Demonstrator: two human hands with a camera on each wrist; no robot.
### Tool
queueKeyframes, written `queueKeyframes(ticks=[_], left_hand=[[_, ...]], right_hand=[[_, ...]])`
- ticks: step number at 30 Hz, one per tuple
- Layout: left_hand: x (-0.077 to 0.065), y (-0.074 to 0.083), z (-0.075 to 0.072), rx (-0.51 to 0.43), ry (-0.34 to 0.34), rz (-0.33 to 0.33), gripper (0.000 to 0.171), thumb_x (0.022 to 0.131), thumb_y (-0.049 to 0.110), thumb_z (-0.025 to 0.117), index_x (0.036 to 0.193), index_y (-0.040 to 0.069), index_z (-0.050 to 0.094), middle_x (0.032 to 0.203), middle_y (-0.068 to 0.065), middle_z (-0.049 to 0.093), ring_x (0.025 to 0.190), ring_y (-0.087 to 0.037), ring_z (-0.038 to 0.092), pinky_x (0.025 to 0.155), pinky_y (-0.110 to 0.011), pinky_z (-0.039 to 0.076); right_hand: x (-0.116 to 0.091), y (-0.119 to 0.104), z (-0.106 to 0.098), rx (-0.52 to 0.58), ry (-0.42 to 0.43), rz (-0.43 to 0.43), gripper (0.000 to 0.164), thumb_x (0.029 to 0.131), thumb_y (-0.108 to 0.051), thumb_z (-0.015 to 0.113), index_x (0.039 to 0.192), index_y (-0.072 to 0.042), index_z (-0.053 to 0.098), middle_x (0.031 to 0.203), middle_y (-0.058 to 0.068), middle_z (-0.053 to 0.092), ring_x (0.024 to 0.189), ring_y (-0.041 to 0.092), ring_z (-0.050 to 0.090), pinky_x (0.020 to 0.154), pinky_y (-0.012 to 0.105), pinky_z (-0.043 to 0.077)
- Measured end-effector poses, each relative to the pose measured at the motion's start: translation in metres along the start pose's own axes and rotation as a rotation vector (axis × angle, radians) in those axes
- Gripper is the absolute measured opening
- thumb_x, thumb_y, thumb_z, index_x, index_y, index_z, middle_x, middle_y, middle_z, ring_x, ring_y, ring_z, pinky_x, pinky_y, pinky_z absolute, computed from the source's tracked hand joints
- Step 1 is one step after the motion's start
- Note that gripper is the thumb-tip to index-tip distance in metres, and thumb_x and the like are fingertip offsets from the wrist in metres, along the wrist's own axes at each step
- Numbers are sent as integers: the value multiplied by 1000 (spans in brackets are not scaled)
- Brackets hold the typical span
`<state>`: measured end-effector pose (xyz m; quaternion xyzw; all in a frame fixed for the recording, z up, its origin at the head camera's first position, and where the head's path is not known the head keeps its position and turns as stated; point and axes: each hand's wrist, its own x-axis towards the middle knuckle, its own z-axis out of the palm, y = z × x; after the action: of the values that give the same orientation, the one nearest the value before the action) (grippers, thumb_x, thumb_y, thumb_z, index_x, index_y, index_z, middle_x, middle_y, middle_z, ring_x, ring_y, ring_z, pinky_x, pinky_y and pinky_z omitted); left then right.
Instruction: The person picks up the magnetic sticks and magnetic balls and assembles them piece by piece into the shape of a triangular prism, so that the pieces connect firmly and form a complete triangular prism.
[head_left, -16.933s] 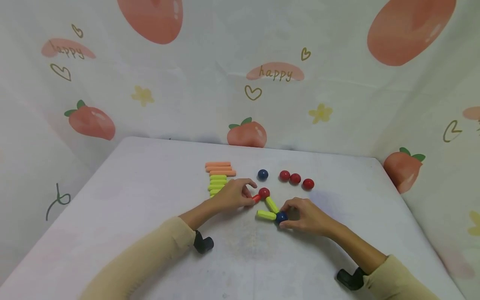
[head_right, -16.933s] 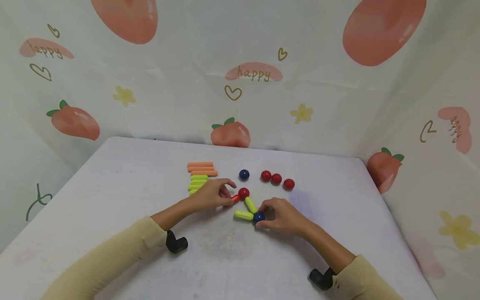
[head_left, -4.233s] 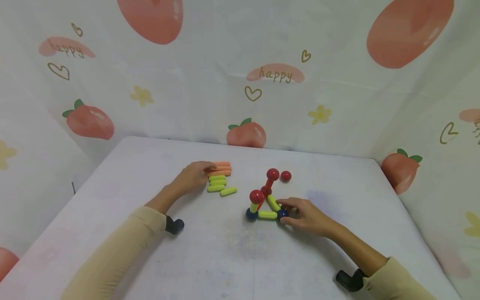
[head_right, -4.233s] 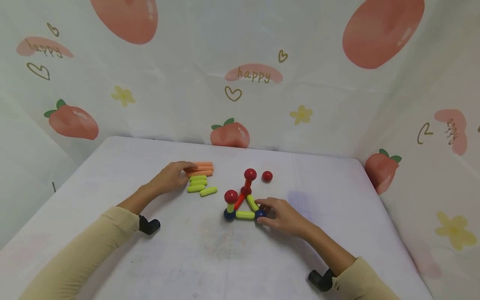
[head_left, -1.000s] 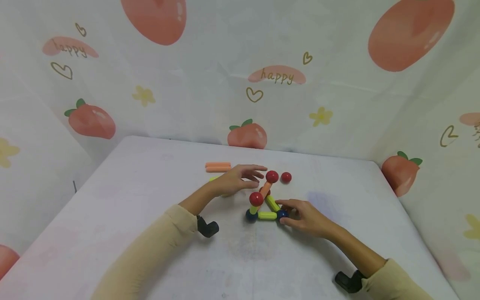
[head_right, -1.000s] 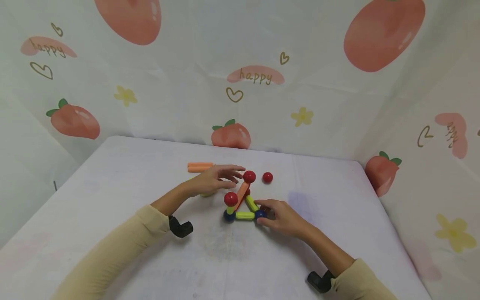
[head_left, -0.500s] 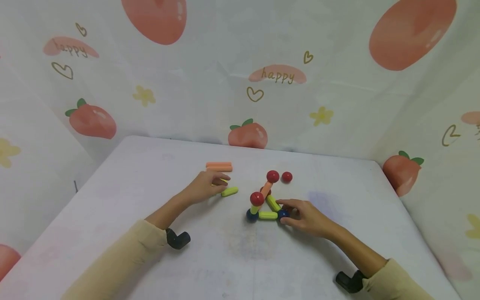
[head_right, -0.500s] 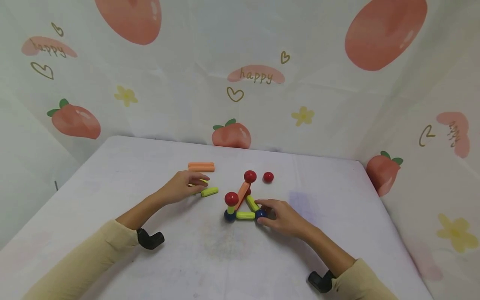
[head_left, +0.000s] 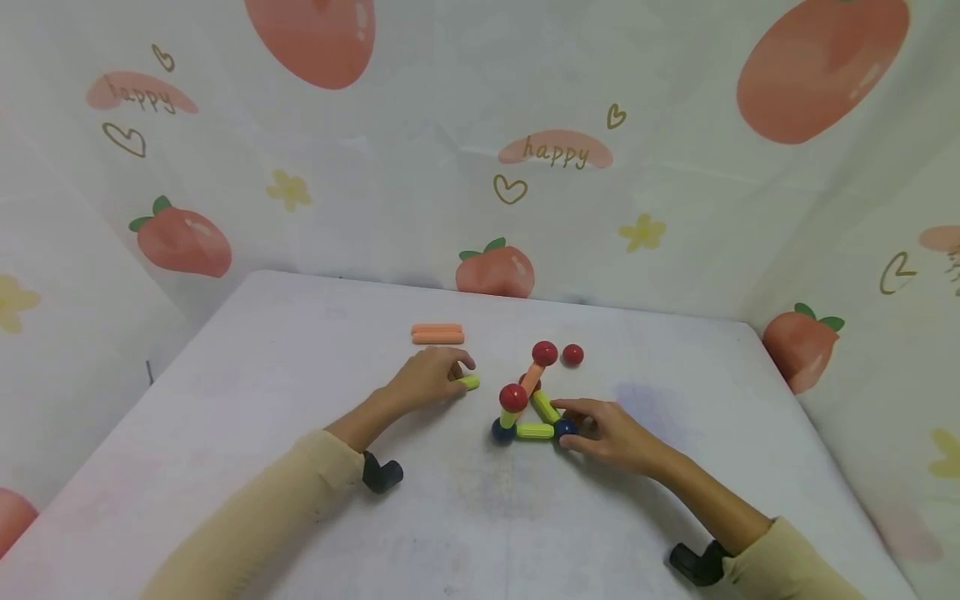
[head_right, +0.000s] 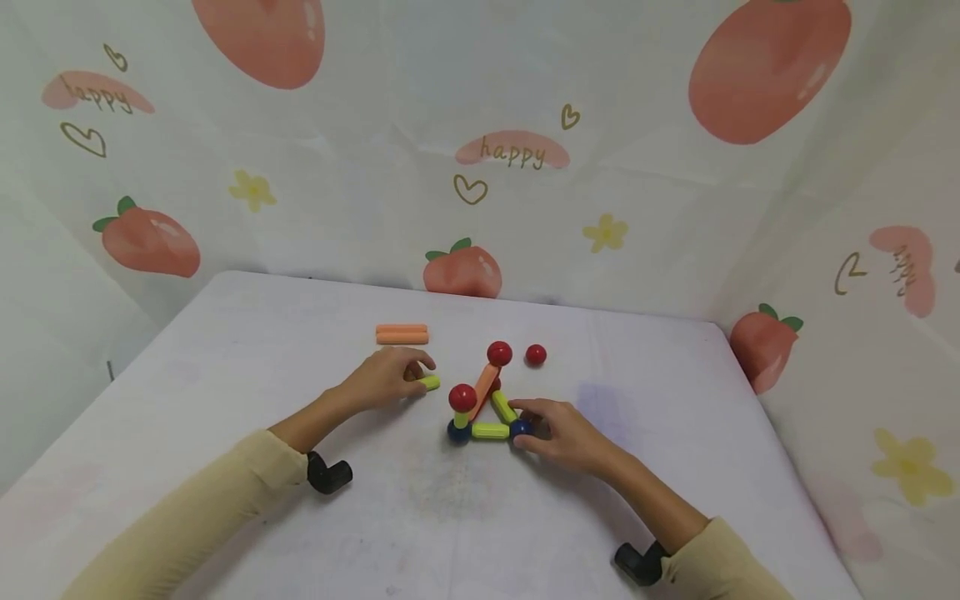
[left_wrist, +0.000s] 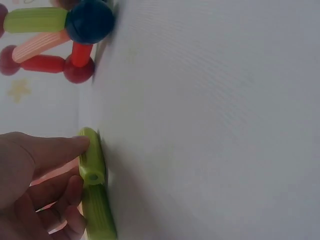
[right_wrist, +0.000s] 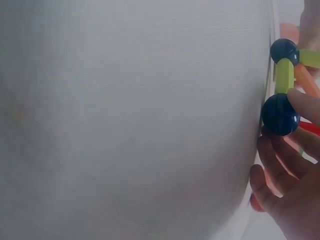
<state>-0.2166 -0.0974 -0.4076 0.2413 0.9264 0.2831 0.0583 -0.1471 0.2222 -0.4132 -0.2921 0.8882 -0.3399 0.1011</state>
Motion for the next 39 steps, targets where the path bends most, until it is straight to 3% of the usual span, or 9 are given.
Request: queueKeyframes(ticks=[5,9,13,16,20,24,28,32,39], left_hand=[[8,8,2,-121,33,4,33,88,10,76,119,6,67,95,-3,71,85,-15,65,74,-30,54],[14,21,-1,-404,32,-30,41,91,15,73,129,8,60,102,-4,71,88,-16,65,73,-29,55],[18,41,-8,-702,-8,-82,46,94,22,70,136,11,54,106,-6,71,99,-28,67,84,-34,56],[19,56,-13,-821,-64,-83,50,95,22,68,140,9,50,106,-9,71,106,-40,64,92,-40,54],[20,68,-16,-823,-149,-79,43,95,20,67,134,6,55,104,-9,73,102,-36,67,93,-42,53],[20,74,-17,-763,-196,-102,29,94,21,68,119,8,64,101,-6,74,91,-23,70,88,-38,56],[21,74,-18,-734,-200,-109,25,93,22,69,114,8,66,98,-6,73,89,-21,69,86,-38,57],[21,68,-16,-720,-191,-80,31,92,22,70,118,6,64,98,-6,74,91,-23,68,88,-41,56],[19,65,-10,-758,-181,-95,28,93,20,70,118,8,63,104,-7,73,93,-22,69,89,-40,56]], right_hand=[[0,-1,0,-1,-1,8,54,90,-21,74,138,-2,56,120,7,68,98,15,62,88,32,55],[0,-1,0,-6,0,14,55,90,-22,75,138,-2,56,122,8,68,99,15,62,87,32,55],[0,0,-1,-6,1,13,55,90,-23,75,138,-3,57,123,8,67,98,15,62,86,31,55],[0,0,-1,-5,-1,12,55,90,-23,75,138,-2,57,123,8,67,98,15,62,86,31,55],[0,0,-1,-7,1,5,55,90,-23,75,138,-2,57,123,8,67,97,14,61,86,30,55],[0,0,-1,-9,1,-1,55,90,-22,75,137,-2,57,121,8,68,96,14,61,86,30,55],[0,-1,-1,-8,-2,-5,54,90,-21,75,137,-2,57,121,8,68,95,14,60,85,30,55],[1,0,0,-4,-5,-8,54,90,-22,74,138,-2,57,119,7,68,94,14,59,85,31,55],[1,0,-1,-1,-4,0,54,91,-22,74,138,-3,57,120,6,68,94,14,59,84,30,55]])
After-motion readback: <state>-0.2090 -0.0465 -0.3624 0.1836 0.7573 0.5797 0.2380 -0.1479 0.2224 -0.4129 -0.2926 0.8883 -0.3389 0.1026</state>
